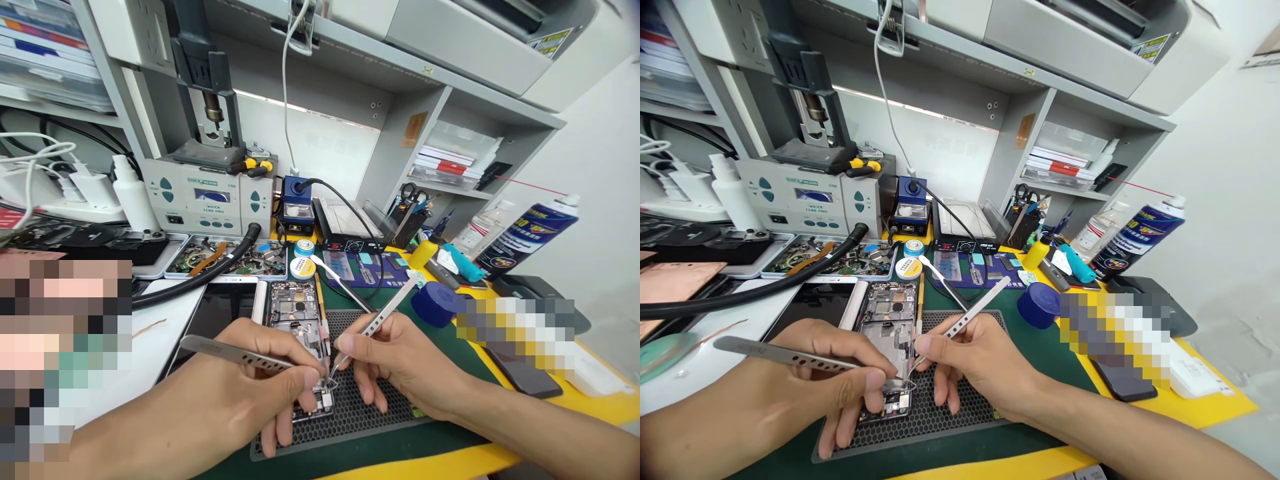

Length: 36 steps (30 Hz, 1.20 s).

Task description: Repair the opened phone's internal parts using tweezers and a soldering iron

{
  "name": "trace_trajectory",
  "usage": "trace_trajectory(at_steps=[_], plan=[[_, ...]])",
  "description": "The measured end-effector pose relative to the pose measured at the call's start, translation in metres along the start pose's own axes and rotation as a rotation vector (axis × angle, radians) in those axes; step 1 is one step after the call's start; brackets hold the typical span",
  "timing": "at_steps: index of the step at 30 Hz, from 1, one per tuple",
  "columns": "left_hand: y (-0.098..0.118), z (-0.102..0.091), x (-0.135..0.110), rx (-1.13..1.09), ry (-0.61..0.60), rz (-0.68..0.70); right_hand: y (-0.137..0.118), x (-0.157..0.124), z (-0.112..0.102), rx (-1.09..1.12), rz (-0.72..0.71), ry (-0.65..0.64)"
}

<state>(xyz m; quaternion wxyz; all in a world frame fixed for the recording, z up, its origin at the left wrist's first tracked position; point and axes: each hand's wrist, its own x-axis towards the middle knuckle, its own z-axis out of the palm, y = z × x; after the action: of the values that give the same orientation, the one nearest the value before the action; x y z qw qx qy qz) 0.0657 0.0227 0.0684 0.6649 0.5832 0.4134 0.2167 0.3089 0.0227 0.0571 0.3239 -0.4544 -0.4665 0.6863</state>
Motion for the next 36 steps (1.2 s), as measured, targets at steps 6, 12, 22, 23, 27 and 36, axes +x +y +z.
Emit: trace_trajectory(at_steps=[6,12,22,23,27,36], plan=[[-0.007,-0.006,-0.003,-0.056,-0.059,-0.003,0.001,-0.001,0.002,0.010,-0.034,-0.008],[-0.008,-0.009,0.002,-0.045,-0.085,0.000,0.001,-0.004,0.003,-0.050,-0.059,-0.017],[-0.012,-0.009,0.006,-0.069,-0.093,0.005,0.002,-0.004,0.004,-0.037,-0.062,-0.001],[-0.011,-0.009,0.006,-0.080,-0.095,0.009,0.002,-0.004,0.004,-0.037,-0.063,0.001],[-0.010,-0.008,0.007,-0.093,-0.089,0.017,0.002,-0.004,0.005,-0.052,-0.067,-0.002],[-0.005,-0.006,0.006,-0.126,-0.011,-0.004,-0.001,-0.001,0.003,0.020,-0.021,0.015]])
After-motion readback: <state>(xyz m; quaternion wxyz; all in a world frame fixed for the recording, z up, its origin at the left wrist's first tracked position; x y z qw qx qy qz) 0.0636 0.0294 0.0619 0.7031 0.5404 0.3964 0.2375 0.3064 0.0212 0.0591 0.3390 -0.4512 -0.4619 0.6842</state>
